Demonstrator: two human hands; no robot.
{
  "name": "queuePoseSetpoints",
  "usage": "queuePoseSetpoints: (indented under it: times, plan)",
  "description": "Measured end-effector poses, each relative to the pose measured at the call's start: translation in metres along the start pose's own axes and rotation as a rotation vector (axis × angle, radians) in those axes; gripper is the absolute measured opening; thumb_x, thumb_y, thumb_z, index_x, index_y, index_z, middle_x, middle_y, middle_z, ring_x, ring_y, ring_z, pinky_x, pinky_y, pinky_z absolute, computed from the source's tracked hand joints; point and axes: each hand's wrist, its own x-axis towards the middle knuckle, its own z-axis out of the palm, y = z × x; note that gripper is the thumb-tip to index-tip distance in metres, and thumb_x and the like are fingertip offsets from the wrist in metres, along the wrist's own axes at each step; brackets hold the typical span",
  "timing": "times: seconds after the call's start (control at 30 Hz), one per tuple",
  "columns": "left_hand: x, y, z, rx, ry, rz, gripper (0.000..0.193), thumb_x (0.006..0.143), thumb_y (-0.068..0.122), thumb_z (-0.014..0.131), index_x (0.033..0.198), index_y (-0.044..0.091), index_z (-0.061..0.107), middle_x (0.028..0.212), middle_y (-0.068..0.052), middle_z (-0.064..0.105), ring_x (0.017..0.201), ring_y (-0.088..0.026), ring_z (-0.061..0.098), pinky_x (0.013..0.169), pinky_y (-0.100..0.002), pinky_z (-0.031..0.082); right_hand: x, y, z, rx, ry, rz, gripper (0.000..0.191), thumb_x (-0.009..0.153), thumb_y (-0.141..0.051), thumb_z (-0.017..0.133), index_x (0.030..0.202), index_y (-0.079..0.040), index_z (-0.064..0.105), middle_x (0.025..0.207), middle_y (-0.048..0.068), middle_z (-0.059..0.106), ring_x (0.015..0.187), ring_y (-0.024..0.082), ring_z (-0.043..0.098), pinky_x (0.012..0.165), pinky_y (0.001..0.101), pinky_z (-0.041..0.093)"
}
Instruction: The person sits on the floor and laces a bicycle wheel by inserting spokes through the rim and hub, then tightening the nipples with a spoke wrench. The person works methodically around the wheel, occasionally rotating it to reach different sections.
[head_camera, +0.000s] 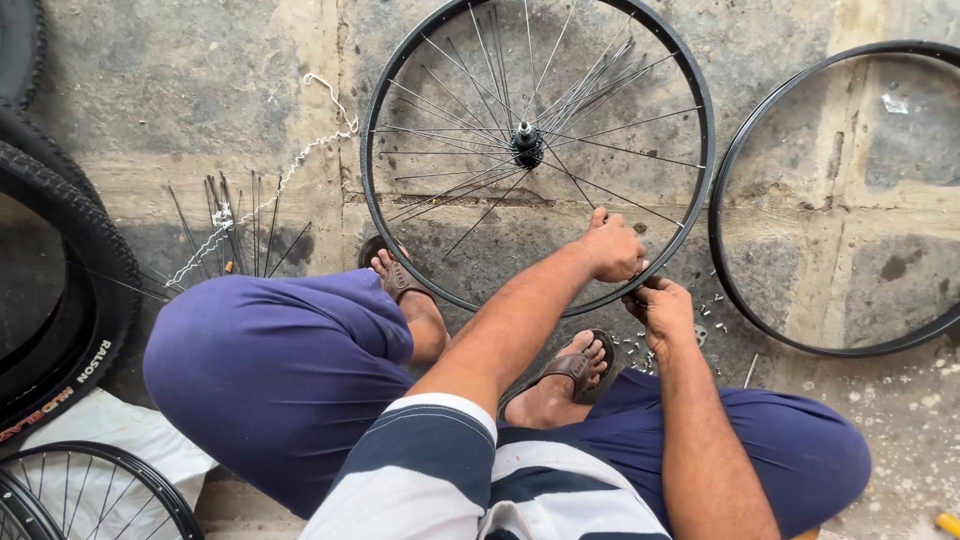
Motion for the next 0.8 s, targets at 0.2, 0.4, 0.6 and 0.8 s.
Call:
queuePoseSetpoints:
  times: [0.2, 0.4, 0.6, 0.8]
  plan:
    - [0.004, 0.002, 0.003, 0.002, -0.01, -0.039, 0.037, 0.1, 0.047, 0.049, 0.116, 0.027, 0.075, 0.118, -0.006, 0.07, 0.128, -0.029, 0.047, 0.111, -0.059, 0.016, -0.003, -0.002, 0.003, -0.004, 0.014, -0.016, 0.012, 0.095, 0.001, 0.061, 0.105, 0.0, 0.069, 0.09, 0.007, 0.072, 0.071, 0.015, 0.068, 0.064, 0.0267, 0.057]
    - [0.006, 0.0, 0.008, -0.032, 0.011, -0.02, 0.035, 0.095, 0.044, 0.053, 0.117, 0.027, 0.074, 0.119, -0.005, 0.069, 0.127, -0.029, 0.047, 0.112, -0.059, 0.016, -0.005, -0.006, 0.005, -0.021, 0.002, -0.019, 0.013, 0.095, 0.002, 0.063, 0.107, 0.002, 0.068, 0.09, 0.008, 0.071, 0.071, 0.016, 0.067, 0.064, 0.0266, 0.056]
    - [0.003, 0.004, 0.0, -0.022, -0.024, -0.038, 0.034, 0.093, 0.044, 0.056, 0.118, 0.029, 0.075, 0.121, -0.005, 0.069, 0.129, -0.028, 0.047, 0.114, -0.058, 0.016, -0.006, -0.006, 0.005, -0.018, 0.02, -0.01, 0.014, 0.095, 0.002, 0.061, 0.107, 0.001, 0.068, 0.09, 0.008, 0.071, 0.072, 0.016, 0.068, 0.064, 0.0263, 0.057]
    - [0.004, 0.003, -0.003, -0.032, -0.033, -0.042, 0.034, 0.098, 0.044, 0.054, 0.121, 0.028, 0.074, 0.123, -0.006, 0.068, 0.129, -0.028, 0.046, 0.114, -0.056, 0.017, -0.006, -0.007, 0.005, -0.008, 0.019, -0.022, 0.012, 0.097, 0.001, 0.063, 0.108, 0.003, 0.066, 0.089, 0.009, 0.07, 0.072, 0.016, 0.068, 0.064, 0.0272, 0.057]
